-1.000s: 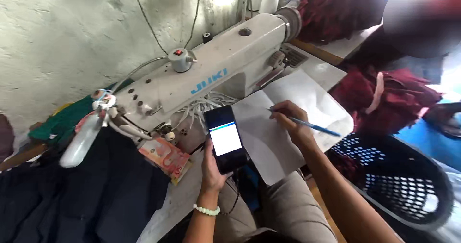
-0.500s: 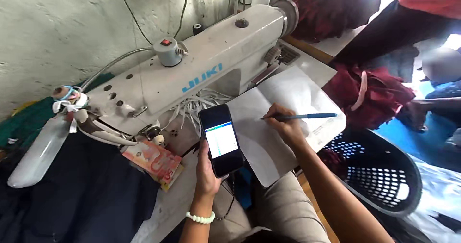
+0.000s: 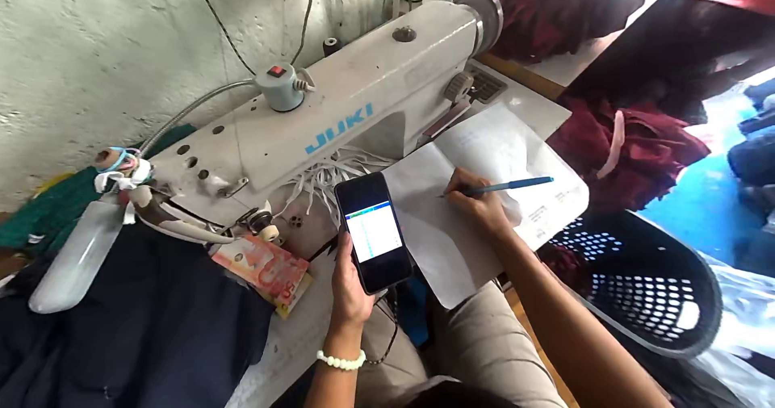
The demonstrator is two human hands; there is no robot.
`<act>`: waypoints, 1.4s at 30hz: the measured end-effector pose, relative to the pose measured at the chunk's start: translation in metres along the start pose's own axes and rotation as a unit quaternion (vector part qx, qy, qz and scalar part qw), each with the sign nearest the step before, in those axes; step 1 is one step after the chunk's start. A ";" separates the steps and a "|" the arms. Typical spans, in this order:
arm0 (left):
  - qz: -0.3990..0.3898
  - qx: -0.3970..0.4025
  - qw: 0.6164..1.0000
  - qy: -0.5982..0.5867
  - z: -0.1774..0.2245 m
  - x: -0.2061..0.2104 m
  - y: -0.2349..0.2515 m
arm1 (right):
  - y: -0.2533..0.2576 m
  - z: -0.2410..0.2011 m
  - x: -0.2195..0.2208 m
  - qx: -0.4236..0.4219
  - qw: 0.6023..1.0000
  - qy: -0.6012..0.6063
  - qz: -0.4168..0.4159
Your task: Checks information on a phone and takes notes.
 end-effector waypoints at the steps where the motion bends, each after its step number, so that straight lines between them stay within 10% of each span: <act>1: -0.003 0.002 1.000 -0.003 0.000 0.000 0.000 | 0.000 0.000 0.000 -0.002 1.000 0.001 -0.001; 22: 0.033 0.040 0.998 -0.043 0.005 -0.009 -0.002 | 0.006 0.007 -0.022 0.134 0.922 0.339 0.133; 31: 0.073 0.044 0.996 0.005 0.006 -0.004 -0.005 | -0.023 -0.029 0.048 -0.001 0.994 0.079 -0.074; 42: 0.061 0.030 0.998 -0.017 0.005 -0.006 -0.004 | -0.025 -0.026 0.055 -0.044 0.995 -0.007 -0.093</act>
Point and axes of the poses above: each hand's wrist, its own y-axis towards the middle knuckle, its own x-axis out of the palm, z = x × y, the point moved 5 cm from there along y, towards the middle knuckle, and after that the axes turned 7 degrees about z, right-handed, at the moved point
